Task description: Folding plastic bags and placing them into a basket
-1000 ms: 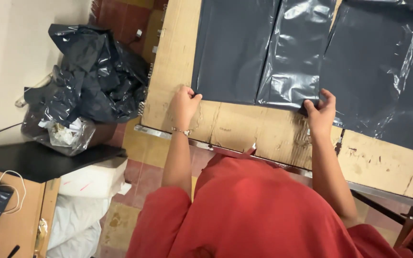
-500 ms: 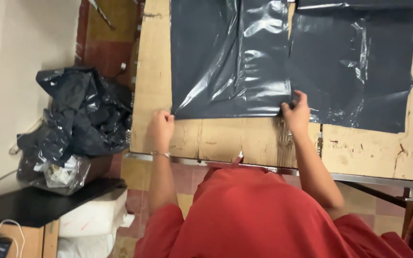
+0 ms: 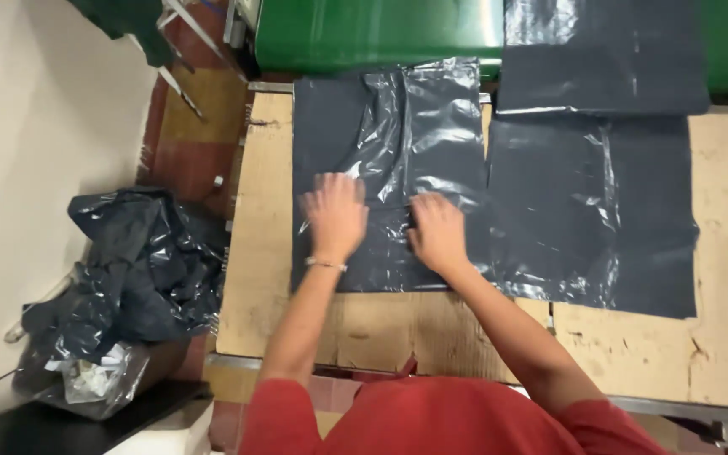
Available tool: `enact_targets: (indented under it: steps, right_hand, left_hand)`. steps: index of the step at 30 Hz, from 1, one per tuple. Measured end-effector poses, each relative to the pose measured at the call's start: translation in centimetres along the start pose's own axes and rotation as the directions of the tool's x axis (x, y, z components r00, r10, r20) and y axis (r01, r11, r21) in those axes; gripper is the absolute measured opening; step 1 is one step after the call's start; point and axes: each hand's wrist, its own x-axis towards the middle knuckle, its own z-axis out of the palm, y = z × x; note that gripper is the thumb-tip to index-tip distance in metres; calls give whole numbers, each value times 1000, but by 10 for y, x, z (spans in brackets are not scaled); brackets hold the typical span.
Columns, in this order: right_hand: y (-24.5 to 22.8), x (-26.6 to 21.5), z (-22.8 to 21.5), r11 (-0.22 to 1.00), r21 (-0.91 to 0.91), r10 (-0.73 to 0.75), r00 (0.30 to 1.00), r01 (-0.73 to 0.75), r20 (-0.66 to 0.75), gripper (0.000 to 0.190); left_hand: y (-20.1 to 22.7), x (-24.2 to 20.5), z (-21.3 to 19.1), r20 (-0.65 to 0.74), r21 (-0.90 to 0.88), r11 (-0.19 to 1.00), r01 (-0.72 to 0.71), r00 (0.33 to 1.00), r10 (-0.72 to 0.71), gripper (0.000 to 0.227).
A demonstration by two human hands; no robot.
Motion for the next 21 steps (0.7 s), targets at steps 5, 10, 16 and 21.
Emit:
enact_targets:
  steps: [5,10,16,21]
  right_hand:
    - [45,72,31,994,38,-103,994,102,26,60]
    - [25,108,43,976,84,-198,978,202,-59,63]
    - [110,216,93,997,69,-18,967,37,-255,71]
    - [139,275,102,911,64,394,907,-407,151,70]
  left_hand:
    - [0,54,22,-85,97,995,6,996,3,63]
    - [42,82,31,-57,25,974,-227,972,228,76]
    - [44,84,52,-86,-16,979,-202,976,200,66]
    - [55,60,64,-247,-191,883,-428,892,379,45]
